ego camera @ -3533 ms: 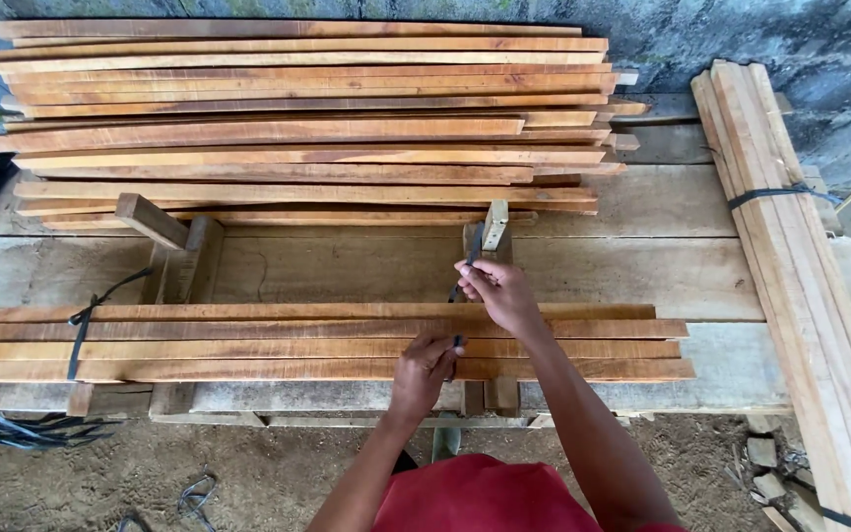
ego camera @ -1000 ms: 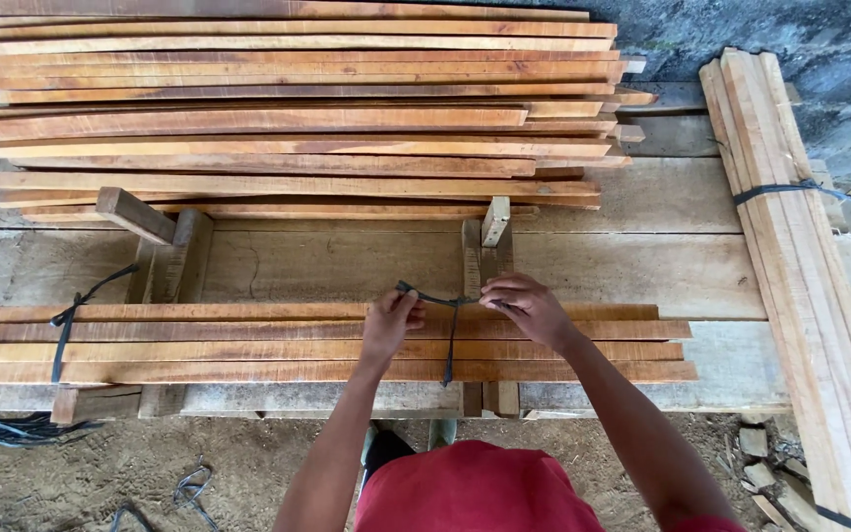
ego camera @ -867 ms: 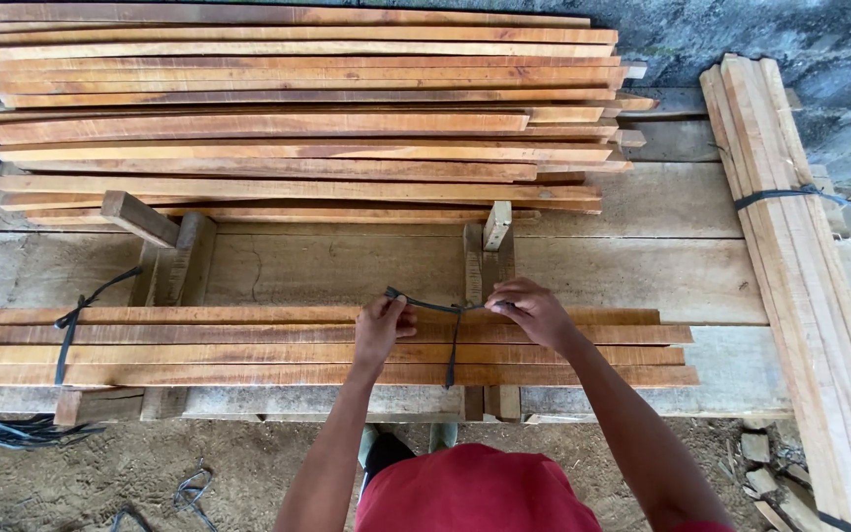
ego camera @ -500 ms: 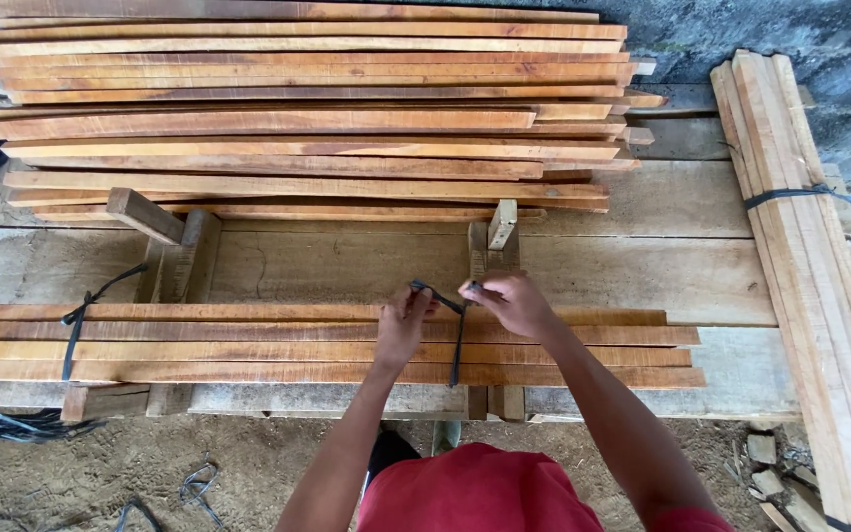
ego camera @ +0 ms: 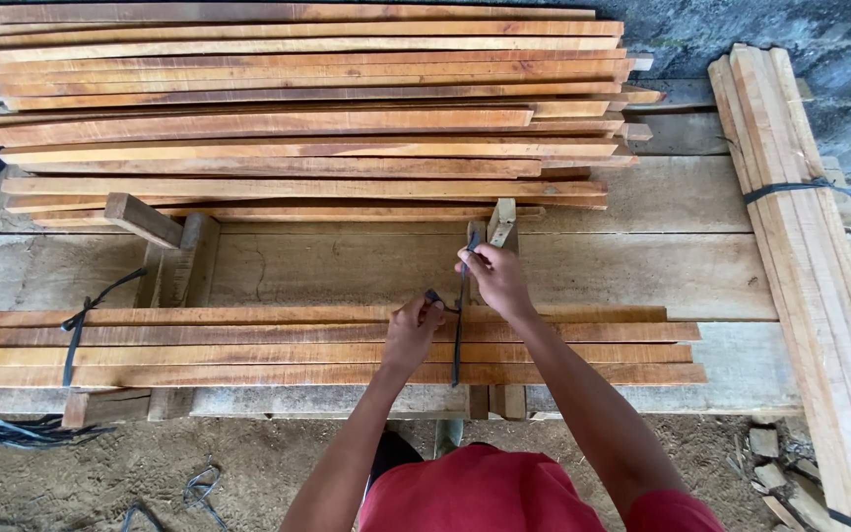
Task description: Binding a bundle of long wooden planks with plastic straps.
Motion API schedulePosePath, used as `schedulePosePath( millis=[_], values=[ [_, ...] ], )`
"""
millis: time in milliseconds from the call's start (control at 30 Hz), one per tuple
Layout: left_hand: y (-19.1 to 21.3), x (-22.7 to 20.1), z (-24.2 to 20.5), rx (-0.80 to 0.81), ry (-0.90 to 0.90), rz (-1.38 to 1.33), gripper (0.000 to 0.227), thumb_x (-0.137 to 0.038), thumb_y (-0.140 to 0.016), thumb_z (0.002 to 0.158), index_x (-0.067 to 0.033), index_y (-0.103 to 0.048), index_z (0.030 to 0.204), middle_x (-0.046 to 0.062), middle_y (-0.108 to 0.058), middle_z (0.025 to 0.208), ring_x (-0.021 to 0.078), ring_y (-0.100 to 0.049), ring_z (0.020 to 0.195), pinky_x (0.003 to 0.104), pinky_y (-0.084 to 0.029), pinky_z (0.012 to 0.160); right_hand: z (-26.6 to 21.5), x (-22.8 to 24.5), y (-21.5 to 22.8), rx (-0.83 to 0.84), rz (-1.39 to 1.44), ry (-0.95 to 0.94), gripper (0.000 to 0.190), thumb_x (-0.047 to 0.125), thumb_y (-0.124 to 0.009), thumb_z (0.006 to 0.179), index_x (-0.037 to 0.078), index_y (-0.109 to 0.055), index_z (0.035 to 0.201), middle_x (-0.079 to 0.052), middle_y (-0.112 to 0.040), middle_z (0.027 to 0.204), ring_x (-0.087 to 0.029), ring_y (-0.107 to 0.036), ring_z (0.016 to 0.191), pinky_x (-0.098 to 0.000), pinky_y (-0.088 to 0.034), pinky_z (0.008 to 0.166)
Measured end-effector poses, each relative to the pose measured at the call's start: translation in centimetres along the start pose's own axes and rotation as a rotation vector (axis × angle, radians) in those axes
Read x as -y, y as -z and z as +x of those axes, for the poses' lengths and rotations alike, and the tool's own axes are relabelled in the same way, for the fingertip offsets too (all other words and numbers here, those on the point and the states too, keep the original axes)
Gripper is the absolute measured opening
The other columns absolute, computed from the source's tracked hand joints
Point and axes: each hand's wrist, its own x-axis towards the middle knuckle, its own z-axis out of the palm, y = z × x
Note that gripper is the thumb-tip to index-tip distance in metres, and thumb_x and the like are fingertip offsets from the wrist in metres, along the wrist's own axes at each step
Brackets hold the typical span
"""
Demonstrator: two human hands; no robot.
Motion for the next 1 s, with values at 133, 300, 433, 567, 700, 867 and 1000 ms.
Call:
schedulePosePath(
  millis=[133, 300, 433, 567, 700, 867, 1000],
  values=[
    [0.6, -2.7, -0.7, 0.018, 0.002, 0.013, 0.024, -0.021, -0.058, 0.107, -0.0017, -0.07, 0.1, 0.018, -0.077, 0.089, 0.0297, -0.078, 0.087, 0.043, -0.062, 0.072, -2.6, 4.7, 1.3, 0.052, 0.104, -0.05, 0.02, 0.015, -0.069, 0.1, 0.005, -0.074, 0.084, -0.012, -0.076, 0.072, -0.02, -0.074, 0.065, -0.0324, -0.058, 0.064],
    [-0.5, -1.8, 0.1, 0.016, -0.007, -0.027, 0.021, -0.024, -0.063, 0.103, -0.006, -0.071, 0.095, 0.014, -0.077, 0.083, 0.0228, -0.077, 0.083, 0.039, -0.062, 0.071, -0.4, 1.3, 0.6, 0.015, 0.268, -0.186, 0.018, 0.011, -0.065, 0.103, 0.0, -0.071, 0.09, -0.015, -0.073, 0.073, -0.019, -0.069, 0.058, -0.0342, -0.06, 0.056],
    [-0.4, -2.2, 0.2, 0.005, -0.06, -0.007, 0.024, -0.021, -0.062, 0.105, -0.0029, -0.071, 0.093, 0.015, -0.077, 0.084, 0.0285, -0.078, 0.083, 0.04, -0.062, 0.071, 3.5, -6.6, -2.9, -0.057, 0.42, -0.415, 0.017, 0.016, -0.067, 0.1, -0.001, -0.069, 0.097, -0.014, -0.071, 0.077, -0.019, -0.073, 0.062, -0.0349, -0.064, 0.058],
    [-0.6, -2.0, 0.0, 0.014, -0.181, 0.097, 0.02, -0.018, -0.066, 0.103, -0.0012, -0.071, 0.093, 0.018, -0.075, 0.082, 0.0322, -0.076, 0.08, 0.04, -0.062, 0.068, 6.1, -14.2, -6.4, -0.167, 0.456, -0.619, 0.022, 0.015, -0.065, 0.097, -0.004, -0.068, 0.087, -0.015, -0.062, 0.062, -0.025, -0.066, 0.047, -0.0407, -0.056, 0.043],
    [-0.9, -3.2, 0.4, 0.025, -0.229, 0.062, 0.027, -0.02, -0.059, 0.109, -0.0061, -0.069, 0.089, 0.011, -0.07, 0.075, 0.0174, -0.072, 0.072, 0.033, -0.06, 0.066, 7.8, -18.8, -8.7, -0.343, 0.458, -0.788, 0.032, 0.022, -0.061, 0.099, -0.008, -0.073, 0.098, -0.016, -0.059, 0.063, -0.025, -0.061, 0.047, -0.0392, -0.049, 0.04],
    [-3.3, -1.1, 0.8, 0.041, -0.221, -0.227, 0.028, -0.021, -0.048, 0.113, -0.0078, -0.061, 0.093, 0.009, -0.063, 0.08, 0.0152, -0.058, 0.078, 0.041, -0.053, 0.074, 7.0, -10.5, -6.7, -0.366, 0.321, -0.806, 0.037, 0.027, -0.058, 0.101, -0.009, -0.066, 0.104, -0.014, -0.057, 0.069, -0.018, -0.055, 0.049, -0.0352, -0.041, 0.045],
    [-3.5, -2.6, -0.6, 0.062, -0.186, -0.303, 0.03, -0.02, -0.041, 0.114, -0.0117, -0.057, 0.09, 0.001, -0.056, 0.08, 0.0094, -0.048, 0.085, 0.033, -0.048, 0.077, 7.3, -11.2, -7.6, -0.381, 0.005, -0.754, 0.051, 0.043, -0.058, 0.094, -0.007, -0.071, 0.091, -0.022, -0.07, 0.084, -0.04, -0.074, 0.086, -0.0522, -0.053, 0.065]
  ],
)
